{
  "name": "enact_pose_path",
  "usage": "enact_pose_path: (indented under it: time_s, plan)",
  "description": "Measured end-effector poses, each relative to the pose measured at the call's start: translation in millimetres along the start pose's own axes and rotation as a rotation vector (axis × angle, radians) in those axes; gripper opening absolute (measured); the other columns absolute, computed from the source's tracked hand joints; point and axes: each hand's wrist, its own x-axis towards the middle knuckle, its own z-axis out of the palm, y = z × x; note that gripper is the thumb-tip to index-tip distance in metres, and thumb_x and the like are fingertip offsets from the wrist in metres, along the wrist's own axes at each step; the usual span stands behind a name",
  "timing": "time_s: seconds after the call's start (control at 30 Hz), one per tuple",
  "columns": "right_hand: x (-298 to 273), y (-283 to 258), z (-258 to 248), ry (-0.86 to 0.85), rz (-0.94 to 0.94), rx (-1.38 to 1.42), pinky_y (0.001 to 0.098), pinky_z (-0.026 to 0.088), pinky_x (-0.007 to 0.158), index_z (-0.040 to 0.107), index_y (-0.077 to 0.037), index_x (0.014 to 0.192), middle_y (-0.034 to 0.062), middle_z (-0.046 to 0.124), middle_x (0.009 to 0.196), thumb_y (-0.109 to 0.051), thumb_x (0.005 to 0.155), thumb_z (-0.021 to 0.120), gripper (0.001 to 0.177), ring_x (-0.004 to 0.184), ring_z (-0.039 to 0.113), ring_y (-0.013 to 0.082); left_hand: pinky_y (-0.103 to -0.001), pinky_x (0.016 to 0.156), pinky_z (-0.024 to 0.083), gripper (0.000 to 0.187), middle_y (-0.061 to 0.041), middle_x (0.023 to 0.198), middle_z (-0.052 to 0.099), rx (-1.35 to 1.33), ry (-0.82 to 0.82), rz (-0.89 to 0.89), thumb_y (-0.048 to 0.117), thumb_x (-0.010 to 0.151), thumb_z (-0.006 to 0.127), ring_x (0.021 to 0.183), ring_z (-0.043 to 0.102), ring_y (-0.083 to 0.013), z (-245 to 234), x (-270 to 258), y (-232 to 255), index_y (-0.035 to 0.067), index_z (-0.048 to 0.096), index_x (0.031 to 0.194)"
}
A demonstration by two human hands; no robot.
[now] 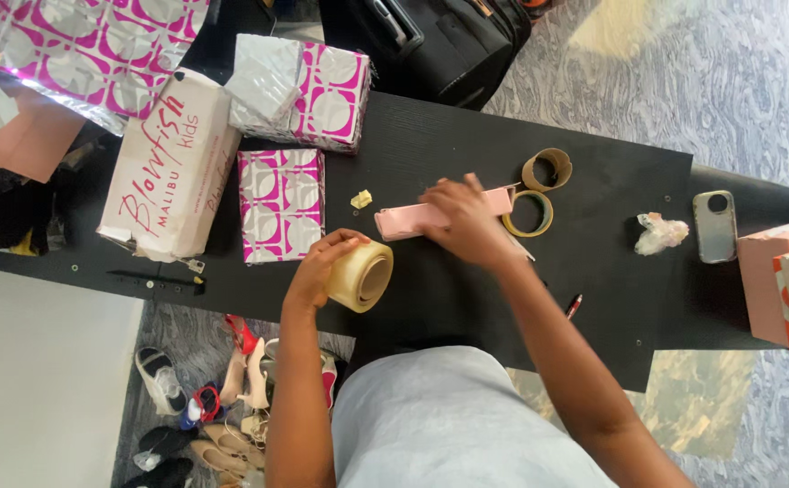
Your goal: The person tapes a small patterned box and then a pink shipping envelope using clear packing tape and scissors. They cut the tape, smooth it onto the items, and place the finished items on the table.
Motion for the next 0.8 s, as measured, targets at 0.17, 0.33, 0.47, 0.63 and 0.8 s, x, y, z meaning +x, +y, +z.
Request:
enact_pose_path:
  time_s: [0.17, 0.33, 0.47, 0.63, 0.8]
  plan:
    - [16, -29, 37, 0.000, 0.115, 0.072, 0.0547, 0.022, 0.124, 0.072, -0.010, 0.115, 0.0102, 0.071, 0.112, -0.036, 0.092, 0.072, 0.035, 0.114, 0.064, 0.0295, -0.028, 0.077, 0.057, 0.018, -0.006, 0.098, 0.074, -0.004, -0.028, -0.015, 0.020, 0.093, 0.065, 0.087, 0.070, -0.0155, -11, -4, -8, 0.006, 0.073, 0.100]
    - [22, -34, 47, -0.008, 0.180, 0.094, 0.0542, 0.021, 0.123, 0.074, -0.013, 0.111, 0.0089, 0.072, 0.109, -0.035, 0.089, 0.072, 0.031, 0.111, 0.065, 0.0290, -0.028, 0.078, 0.056, 0.020, -0.004, 0.097, 0.073, 0.092, -0.116, -0.058, 0.022, 0.094, 0.064, 0.087, 0.069, -0.0140, -36, 0, -2, 0.006, 0.074, 0.100]
    - [25, -47, 51, -0.017, 0.249, 0.088, 0.0558, 0.014, 0.125, 0.073, -0.012, 0.109, 0.0083, 0.072, 0.109, -0.030, 0.087, 0.072, 0.028, 0.114, 0.065, 0.0281, -0.028, 0.080, 0.056, 0.019, -0.004, 0.099, 0.074, 0.058, -0.205, -0.048, 0.022, 0.094, 0.065, 0.088, 0.070, -0.0136, -48, 12, 6, 0.007, 0.074, 0.100]
    - [30, -61, 52, -0.030, 0.362, 0.049, 0.0546, 0.015, 0.126, 0.072, -0.012, 0.110, 0.0080, 0.071, 0.111, -0.025, 0.085, 0.070, 0.028, 0.120, 0.063, 0.0290, -0.028, 0.076, 0.056, 0.020, -0.004, 0.096, 0.074, 0.117, -0.241, -0.091, 0.023, 0.094, 0.065, 0.085, 0.070, -0.0139, -50, 23, 9, 0.007, 0.074, 0.099]
    - [18, -75, 56, 0.228, 0.248, -0.069, 0.0574, 0.022, 0.120, 0.070, -0.008, 0.117, 0.0139, 0.068, 0.121, -0.027, 0.087, 0.075, 0.035, 0.123, 0.060, 0.0325, -0.028, 0.076, 0.057, 0.019, -0.004, 0.095, 0.075, 0.094, -0.232, -0.113, 0.023, 0.093, 0.064, 0.084, 0.071, -0.0142, -48, 27, 9, 0.008, 0.075, 0.100]
